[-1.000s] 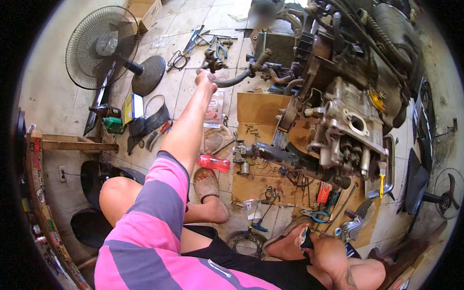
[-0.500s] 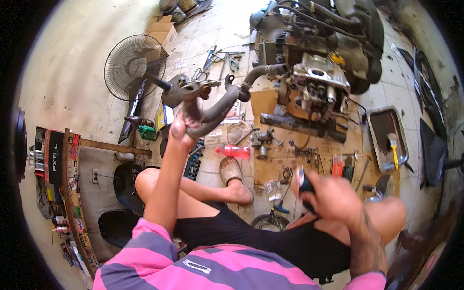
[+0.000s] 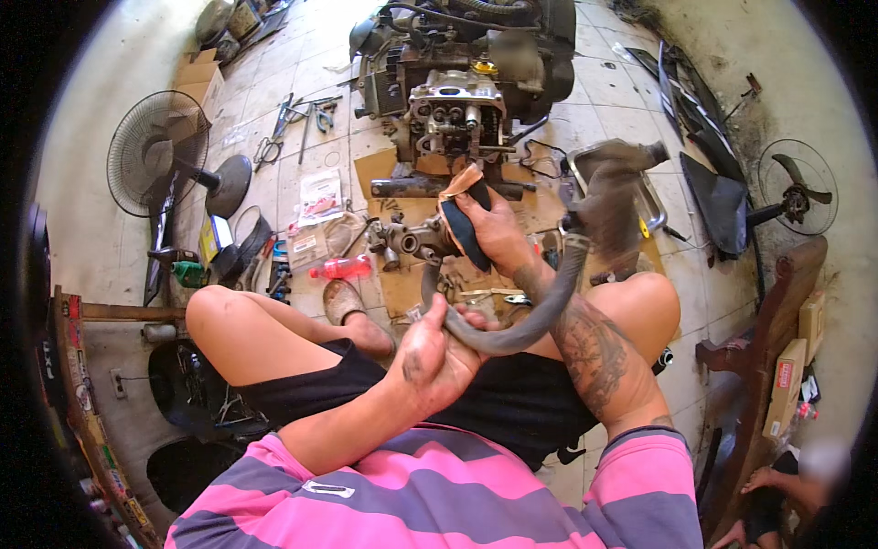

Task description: Inspecting and repairing internal components of a motorcycle engine.

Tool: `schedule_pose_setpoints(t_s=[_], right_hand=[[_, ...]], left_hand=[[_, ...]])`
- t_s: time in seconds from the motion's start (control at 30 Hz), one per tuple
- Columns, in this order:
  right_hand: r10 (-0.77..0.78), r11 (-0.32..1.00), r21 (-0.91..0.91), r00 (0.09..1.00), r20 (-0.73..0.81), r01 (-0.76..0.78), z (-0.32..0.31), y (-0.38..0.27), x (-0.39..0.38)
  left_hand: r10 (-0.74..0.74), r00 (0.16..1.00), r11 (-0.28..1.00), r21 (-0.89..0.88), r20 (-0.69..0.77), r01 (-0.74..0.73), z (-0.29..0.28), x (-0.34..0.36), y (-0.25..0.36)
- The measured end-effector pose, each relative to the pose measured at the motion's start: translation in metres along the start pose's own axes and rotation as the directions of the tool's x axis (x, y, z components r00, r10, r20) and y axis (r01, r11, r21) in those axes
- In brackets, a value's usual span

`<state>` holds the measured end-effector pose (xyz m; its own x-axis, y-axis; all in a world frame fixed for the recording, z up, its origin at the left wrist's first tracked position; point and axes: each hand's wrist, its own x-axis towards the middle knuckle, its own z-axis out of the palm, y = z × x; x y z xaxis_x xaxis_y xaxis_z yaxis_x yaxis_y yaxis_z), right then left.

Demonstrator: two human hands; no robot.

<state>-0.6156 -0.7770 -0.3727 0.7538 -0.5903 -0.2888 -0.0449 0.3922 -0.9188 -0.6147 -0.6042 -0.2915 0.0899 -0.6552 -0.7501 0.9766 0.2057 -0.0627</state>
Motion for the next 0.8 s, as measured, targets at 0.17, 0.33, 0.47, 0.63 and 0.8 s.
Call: schedule_pose_setpoints(t_s=[0.17,0.33,0.47,0.63,0.8], right_hand=[[-0.007,0.999,-0.044,0.982,-0.190,-0.001,-0.030,-0.012,-0.027],[0.062,0.988,-0.133,0.993,-0.104,-0.076,-0.039,-0.042,-0.058],[-0.078,0.984,-0.136,0.965,0.250,0.115,-0.026,-0.029,-0.058],[-0.249,0.823,-0.483,0.955,0.163,0.297,-0.029,-0.011,-0.052],[-0.479,0.652,-0.729,0.858,-0.184,0.208,-0.033,-0.030,-0.054]], left_hand=[[-0.318,0.930,0.885,0.410,0.184,0.222,-0.006,-0.006,0.003],[-0.574,0.792,0.655,0.697,0.208,0.291,-0.066,0.046,0.073],[-0.320,0.927,0.722,0.684,0.198,0.104,-0.026,0.040,0.068],[-0.403,0.836,0.629,0.776,0.372,-0.042,-0.036,0.056,0.071],[-0.356,0.829,0.680,0.728,0.431,-0.087,-0.026,0.047,0.073]])
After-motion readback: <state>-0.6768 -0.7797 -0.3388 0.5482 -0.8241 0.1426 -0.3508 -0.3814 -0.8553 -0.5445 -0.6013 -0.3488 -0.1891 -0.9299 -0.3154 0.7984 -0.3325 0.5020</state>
